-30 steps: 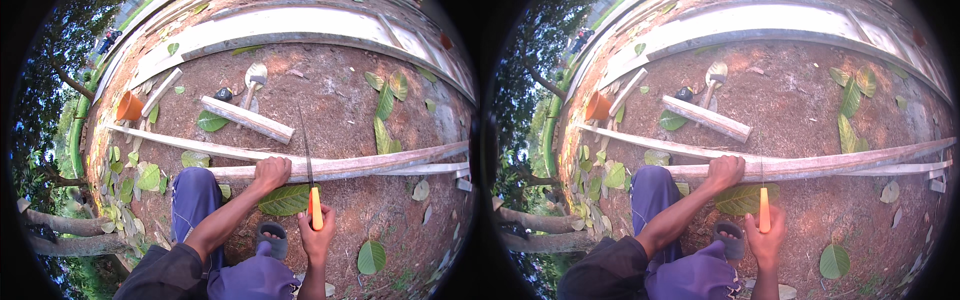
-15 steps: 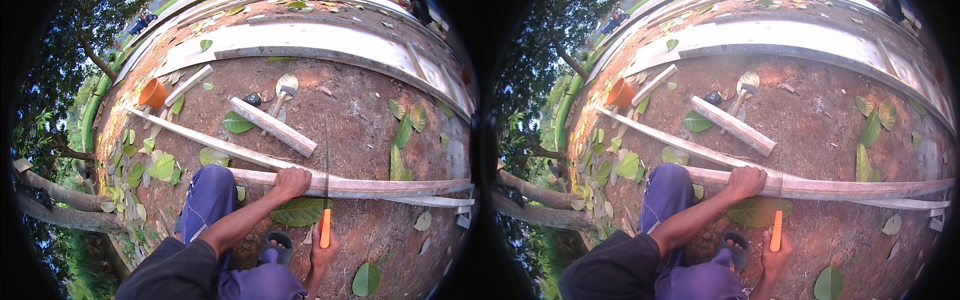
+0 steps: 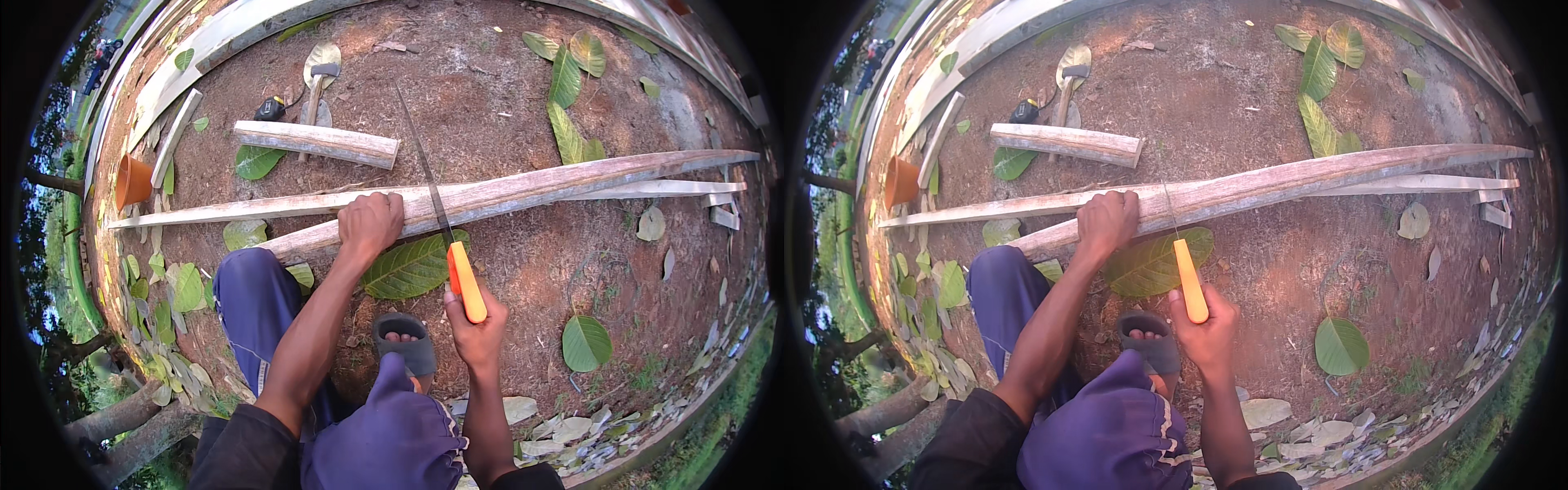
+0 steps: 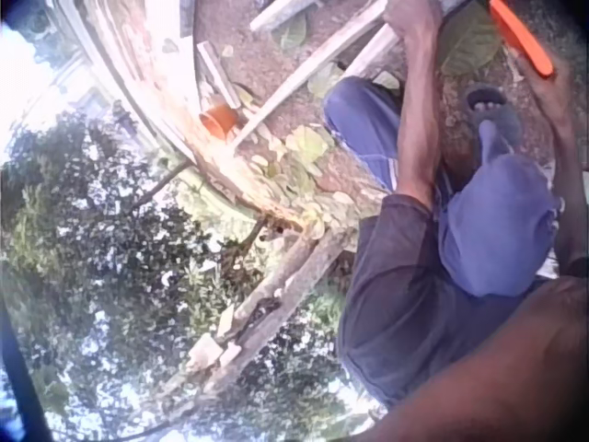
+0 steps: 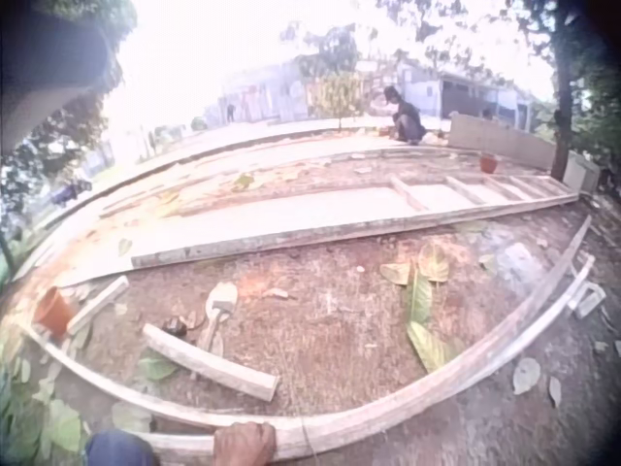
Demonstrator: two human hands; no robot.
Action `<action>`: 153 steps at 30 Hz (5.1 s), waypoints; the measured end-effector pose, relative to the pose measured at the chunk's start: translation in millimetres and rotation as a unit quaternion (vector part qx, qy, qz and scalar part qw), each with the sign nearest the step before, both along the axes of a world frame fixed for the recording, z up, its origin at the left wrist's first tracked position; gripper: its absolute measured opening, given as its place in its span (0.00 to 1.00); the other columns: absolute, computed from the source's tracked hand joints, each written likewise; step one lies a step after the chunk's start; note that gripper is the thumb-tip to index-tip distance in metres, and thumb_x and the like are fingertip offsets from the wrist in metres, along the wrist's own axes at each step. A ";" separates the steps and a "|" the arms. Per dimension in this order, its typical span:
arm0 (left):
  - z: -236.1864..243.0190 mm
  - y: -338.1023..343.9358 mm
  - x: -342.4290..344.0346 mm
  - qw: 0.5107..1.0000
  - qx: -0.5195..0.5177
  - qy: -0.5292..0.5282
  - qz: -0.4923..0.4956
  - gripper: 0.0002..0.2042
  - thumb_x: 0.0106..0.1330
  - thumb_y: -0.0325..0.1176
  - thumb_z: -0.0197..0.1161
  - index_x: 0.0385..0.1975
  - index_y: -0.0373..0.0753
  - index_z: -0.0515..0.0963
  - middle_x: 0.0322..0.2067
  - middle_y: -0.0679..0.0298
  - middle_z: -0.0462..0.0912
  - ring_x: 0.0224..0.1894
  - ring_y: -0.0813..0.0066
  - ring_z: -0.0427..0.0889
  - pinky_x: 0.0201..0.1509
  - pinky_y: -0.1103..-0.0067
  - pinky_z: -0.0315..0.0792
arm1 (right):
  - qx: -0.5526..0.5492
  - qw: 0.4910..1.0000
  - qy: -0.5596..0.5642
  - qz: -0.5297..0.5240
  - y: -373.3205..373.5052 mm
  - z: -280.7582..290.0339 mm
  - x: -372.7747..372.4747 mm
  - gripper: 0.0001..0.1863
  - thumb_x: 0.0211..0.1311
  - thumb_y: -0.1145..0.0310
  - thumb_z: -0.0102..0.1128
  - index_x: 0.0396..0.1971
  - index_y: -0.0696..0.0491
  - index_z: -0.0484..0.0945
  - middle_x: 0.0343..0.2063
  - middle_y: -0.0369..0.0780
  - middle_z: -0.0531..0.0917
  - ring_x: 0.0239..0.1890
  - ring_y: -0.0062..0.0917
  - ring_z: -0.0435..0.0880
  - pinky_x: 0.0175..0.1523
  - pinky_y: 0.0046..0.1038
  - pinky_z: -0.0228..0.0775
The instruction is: The person uses a hand saw to cut a long piece of wood into smaller sections. They then place the cut pieces onto a wooden frame structure.
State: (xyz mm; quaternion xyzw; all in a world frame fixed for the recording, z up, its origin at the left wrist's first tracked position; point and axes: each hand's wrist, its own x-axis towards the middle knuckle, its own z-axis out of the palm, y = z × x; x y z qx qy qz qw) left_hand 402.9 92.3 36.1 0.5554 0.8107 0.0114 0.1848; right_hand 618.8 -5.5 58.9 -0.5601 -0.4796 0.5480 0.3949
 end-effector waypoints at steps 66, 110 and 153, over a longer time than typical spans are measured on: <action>-17.0 2.0 -10.3 1.000 0.019 -0.013 0.019 0.24 0.69 0.42 0.49 0.23 0.27 0.85 0.27 0.35 0.84 0.31 0.35 0.86 0.45 0.52 0.79 | 0.097 0.990 -0.099 0.030 -62.6 -10.2 37.2 0.02 0.57 0.79 0.64 0.28 0.61 0.81 0.18 0.40 0.79 0.16 0.26 0.79 0.26 0.28 0.67; -23.9 0.9 -12.3 0.997 0.043 0.021 -0.068 0.25 0.70 0.42 0.47 0.22 0.29 0.84 0.26 0.35 0.84 0.30 0.34 0.85 0.45 0.49 0.78 | 0.116 0.990 -0.078 -0.028 49.0 -5.2 -43.3 0.06 0.62 0.75 0.66 0.26 0.59 0.80 0.14 0.41 0.75 0.13 0.21 0.73 0.23 0.29 0.63; -11.9 -3.0 -7.7 0.999 0.016 -0.024 0.042 0.26 0.71 0.42 0.45 0.24 0.29 0.85 0.27 0.34 0.84 0.32 0.35 0.86 0.46 0.51 0.77 | -0.019 0.990 -0.127 0.058 -77.7 47.2 40.2 0.05 0.52 0.79 0.66 0.31 0.62 0.83 0.19 0.42 0.82 0.19 0.30 0.85 0.27 0.29 0.74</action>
